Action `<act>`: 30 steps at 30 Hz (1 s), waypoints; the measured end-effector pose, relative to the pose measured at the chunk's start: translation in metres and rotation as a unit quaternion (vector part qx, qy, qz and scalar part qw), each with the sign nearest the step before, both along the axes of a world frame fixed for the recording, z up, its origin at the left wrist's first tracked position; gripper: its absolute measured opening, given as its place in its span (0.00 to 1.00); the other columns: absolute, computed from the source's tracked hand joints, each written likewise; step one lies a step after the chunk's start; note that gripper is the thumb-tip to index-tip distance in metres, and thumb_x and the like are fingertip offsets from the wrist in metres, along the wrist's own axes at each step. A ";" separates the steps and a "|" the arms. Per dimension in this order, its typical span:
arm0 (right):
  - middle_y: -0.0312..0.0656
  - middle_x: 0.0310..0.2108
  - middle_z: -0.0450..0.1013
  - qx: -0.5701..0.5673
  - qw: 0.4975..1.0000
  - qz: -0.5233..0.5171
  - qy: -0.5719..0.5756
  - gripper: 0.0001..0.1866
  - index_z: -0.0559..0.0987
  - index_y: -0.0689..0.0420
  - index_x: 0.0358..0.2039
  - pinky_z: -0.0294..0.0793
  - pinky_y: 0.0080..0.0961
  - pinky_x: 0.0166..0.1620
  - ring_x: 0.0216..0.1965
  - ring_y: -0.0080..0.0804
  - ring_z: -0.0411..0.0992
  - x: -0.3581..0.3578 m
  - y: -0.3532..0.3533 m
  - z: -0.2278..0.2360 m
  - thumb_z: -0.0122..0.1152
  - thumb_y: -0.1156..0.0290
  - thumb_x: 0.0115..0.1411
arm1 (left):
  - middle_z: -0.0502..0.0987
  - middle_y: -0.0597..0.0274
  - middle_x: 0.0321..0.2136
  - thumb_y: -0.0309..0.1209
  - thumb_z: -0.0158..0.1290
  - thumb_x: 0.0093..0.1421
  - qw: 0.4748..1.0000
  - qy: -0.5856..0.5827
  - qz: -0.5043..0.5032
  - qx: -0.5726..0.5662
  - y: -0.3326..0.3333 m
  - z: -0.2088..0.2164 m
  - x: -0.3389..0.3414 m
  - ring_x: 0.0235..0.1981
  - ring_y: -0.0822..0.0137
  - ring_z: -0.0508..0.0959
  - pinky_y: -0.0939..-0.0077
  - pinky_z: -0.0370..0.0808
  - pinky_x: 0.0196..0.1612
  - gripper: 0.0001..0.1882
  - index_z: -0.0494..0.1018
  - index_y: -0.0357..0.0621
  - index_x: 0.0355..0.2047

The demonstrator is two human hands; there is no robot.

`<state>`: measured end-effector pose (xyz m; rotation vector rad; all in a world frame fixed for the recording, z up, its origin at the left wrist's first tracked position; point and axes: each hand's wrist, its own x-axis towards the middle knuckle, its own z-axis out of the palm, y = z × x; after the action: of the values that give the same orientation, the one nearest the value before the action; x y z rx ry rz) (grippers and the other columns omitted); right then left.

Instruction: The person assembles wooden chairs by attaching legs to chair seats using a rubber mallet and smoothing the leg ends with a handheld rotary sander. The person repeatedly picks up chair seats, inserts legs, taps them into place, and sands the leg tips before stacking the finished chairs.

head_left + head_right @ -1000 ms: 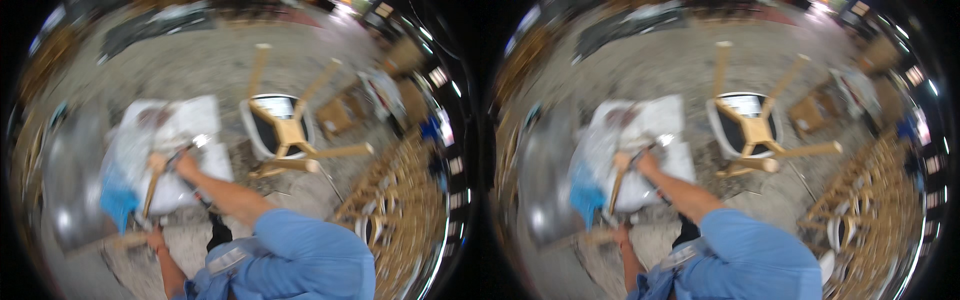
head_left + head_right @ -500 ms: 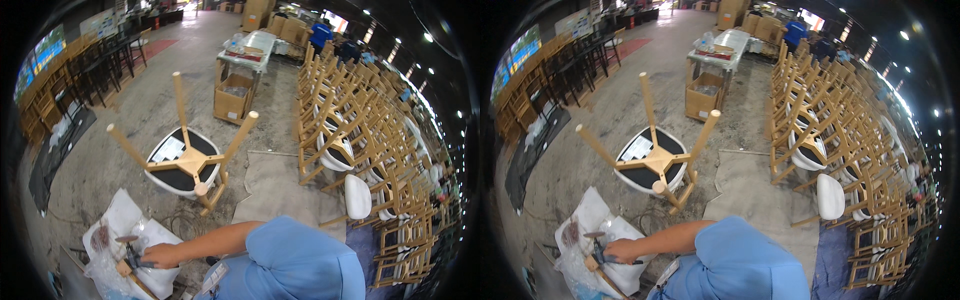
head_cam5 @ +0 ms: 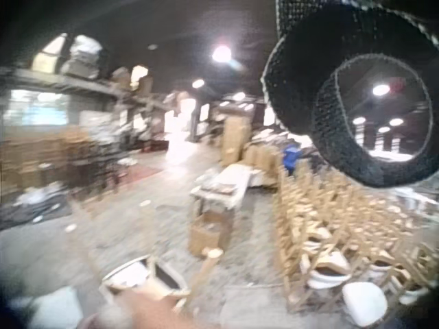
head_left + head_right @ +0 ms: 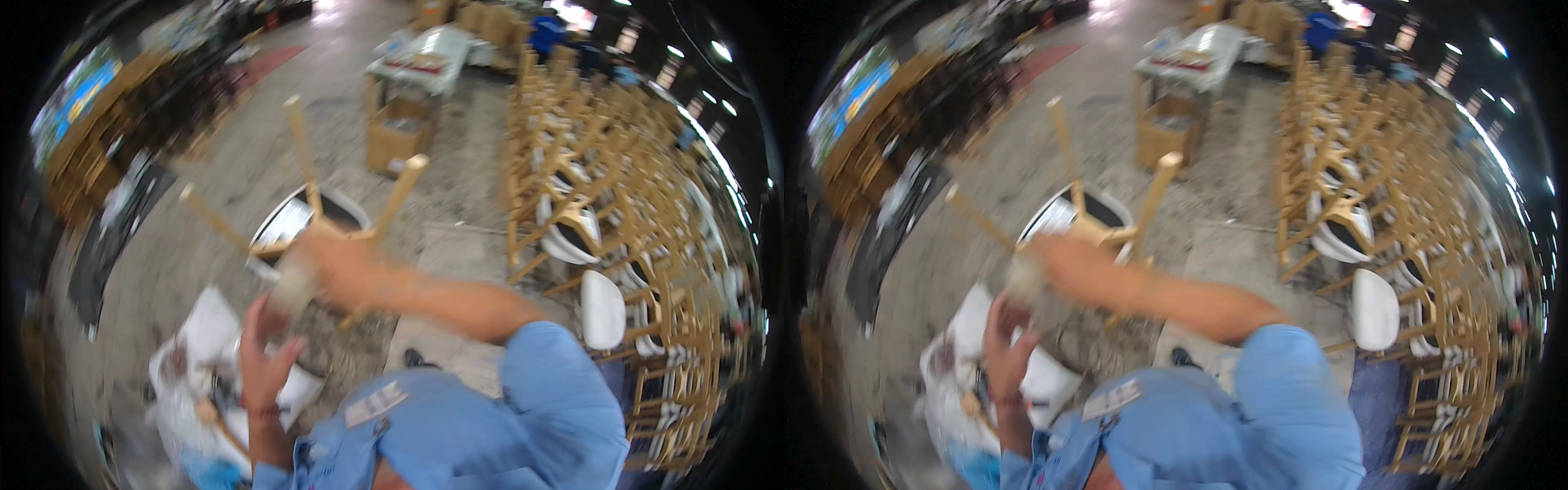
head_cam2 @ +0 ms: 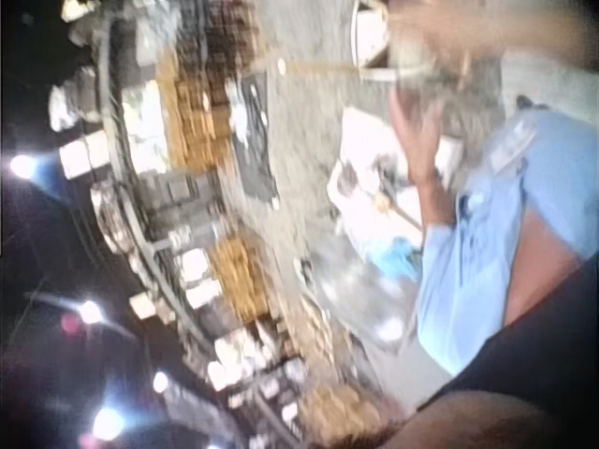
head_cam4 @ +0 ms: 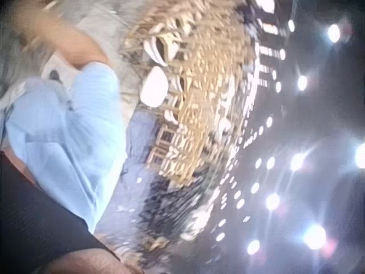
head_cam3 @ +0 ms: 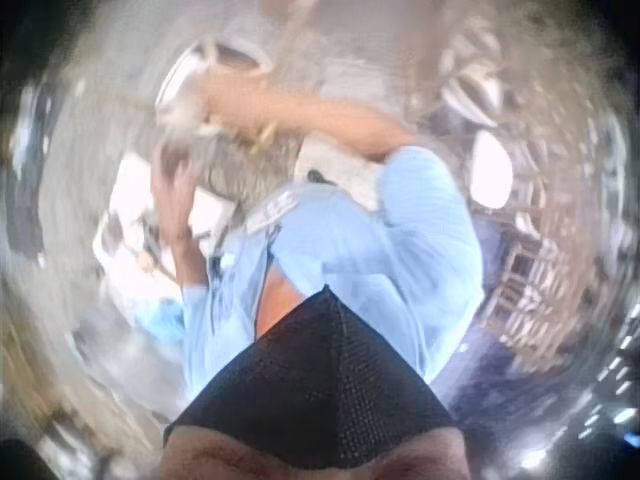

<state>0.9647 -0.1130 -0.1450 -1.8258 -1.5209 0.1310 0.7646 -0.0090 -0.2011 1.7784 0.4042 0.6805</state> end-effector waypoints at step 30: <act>0.40 0.35 0.78 -0.029 0.972 -0.167 0.164 0.17 0.77 0.57 0.40 0.75 0.27 0.44 0.38 0.30 0.77 0.018 0.007 -0.071 0.69 0.72 0.48 | 0.79 0.50 0.35 0.35 0.65 0.50 0.995 0.097 -0.023 0.005 0.024 -0.130 0.108 0.41 0.48 0.79 0.63 0.74 0.41 0.20 0.70 0.43 0.39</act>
<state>0.9831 -0.1058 -0.2164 -1.9653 -0.9803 0.3008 0.8728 0.0153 -0.3316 1.8637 0.4904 0.4805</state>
